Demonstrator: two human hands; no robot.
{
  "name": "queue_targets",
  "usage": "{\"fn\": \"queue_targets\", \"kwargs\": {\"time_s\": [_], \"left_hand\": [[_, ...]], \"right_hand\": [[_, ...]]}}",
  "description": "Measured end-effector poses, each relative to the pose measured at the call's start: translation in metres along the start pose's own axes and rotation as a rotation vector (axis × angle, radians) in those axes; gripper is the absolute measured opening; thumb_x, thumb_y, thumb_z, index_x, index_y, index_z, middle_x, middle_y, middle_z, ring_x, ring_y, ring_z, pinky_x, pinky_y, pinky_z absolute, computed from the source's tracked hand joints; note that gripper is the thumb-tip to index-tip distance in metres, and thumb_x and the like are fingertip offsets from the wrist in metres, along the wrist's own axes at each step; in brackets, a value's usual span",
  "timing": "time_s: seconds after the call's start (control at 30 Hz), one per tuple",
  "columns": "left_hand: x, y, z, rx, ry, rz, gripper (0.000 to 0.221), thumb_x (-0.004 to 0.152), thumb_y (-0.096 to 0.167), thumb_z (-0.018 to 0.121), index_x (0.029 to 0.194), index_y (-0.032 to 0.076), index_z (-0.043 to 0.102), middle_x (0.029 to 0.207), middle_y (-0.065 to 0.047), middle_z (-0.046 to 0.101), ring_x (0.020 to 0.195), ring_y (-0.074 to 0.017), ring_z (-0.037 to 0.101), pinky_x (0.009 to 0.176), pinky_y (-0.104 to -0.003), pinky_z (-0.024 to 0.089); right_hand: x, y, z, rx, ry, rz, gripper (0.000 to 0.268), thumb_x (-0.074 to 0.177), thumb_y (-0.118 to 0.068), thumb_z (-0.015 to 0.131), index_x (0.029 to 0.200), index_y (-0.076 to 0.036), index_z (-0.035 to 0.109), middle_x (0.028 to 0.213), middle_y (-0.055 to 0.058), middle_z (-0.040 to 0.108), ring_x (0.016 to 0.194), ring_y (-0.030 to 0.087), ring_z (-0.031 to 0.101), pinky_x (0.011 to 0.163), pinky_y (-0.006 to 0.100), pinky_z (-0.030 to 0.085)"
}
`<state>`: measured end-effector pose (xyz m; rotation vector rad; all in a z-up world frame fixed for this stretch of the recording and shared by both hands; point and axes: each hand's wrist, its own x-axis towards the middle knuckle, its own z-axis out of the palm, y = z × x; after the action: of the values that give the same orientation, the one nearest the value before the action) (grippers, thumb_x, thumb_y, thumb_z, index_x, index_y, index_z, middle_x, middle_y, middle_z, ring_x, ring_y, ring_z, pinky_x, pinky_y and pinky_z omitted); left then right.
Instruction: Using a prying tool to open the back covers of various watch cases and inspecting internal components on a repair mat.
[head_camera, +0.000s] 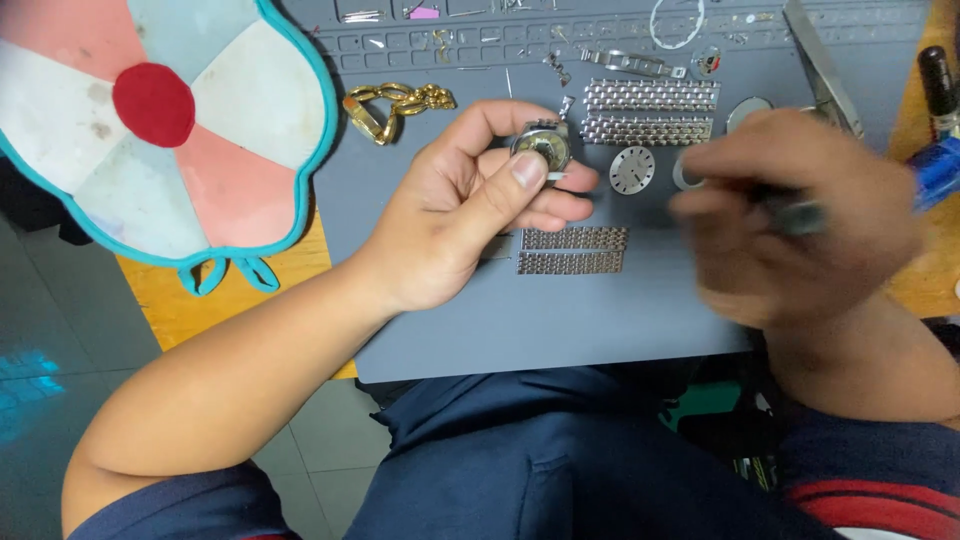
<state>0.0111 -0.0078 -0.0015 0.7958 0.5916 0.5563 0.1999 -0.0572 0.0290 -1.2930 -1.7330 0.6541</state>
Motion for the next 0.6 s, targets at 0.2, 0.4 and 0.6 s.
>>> {"fn": "queue_targets", "kwargs": {"time_s": [0.2, 0.4, 0.6], "left_hand": [[-0.003, -0.003, 0.000, -0.055, -0.034, 0.020, 0.031, 0.082, 0.019, 0.043, 0.108, 0.003, 0.033, 0.089, -0.014, 0.055, 0.086, -0.0219, 0.058, 0.079, -0.031, 0.050], [-0.003, 0.000, -0.002, -0.037, 0.000, -0.019, 0.037, 0.080, 0.024, 0.041, 0.109, 0.004, 0.033, 0.091, -0.017, 0.055, 0.085, -0.0215, 0.058, 0.076, -0.027, 0.050], [0.000, 0.003, -0.002, -0.022, 0.013, -0.054, 0.036, 0.078, 0.026, 0.042, 0.106, 0.005, 0.035, 0.095, -0.020, 0.056, 0.084, -0.0243, 0.060, 0.072, -0.024, 0.050]], "right_hand": [[0.007, 0.002, 0.023, -0.381, -0.276, -0.170, 0.013, 0.076, -0.004, 0.051, 0.089, -0.002, 0.053, 0.067, 0.006, 0.052, 0.056, 0.021, 0.049, 0.051, 0.030, 0.038], [0.014, -0.001, 0.016, -0.210, -0.144, -0.109, 0.003, 0.085, 0.006, 0.056, 0.086, 0.006, 0.053, 0.069, 0.016, 0.052, 0.052, 0.021, 0.041, 0.050, 0.029, 0.032], [0.008, 0.014, -0.013, -0.386, -0.043, 0.000, 0.010, 0.098, 0.016, 0.066, 0.091, 0.014, 0.058, 0.071, 0.015, 0.047, 0.064, 0.021, 0.043, 0.062, 0.031, 0.033]]}}
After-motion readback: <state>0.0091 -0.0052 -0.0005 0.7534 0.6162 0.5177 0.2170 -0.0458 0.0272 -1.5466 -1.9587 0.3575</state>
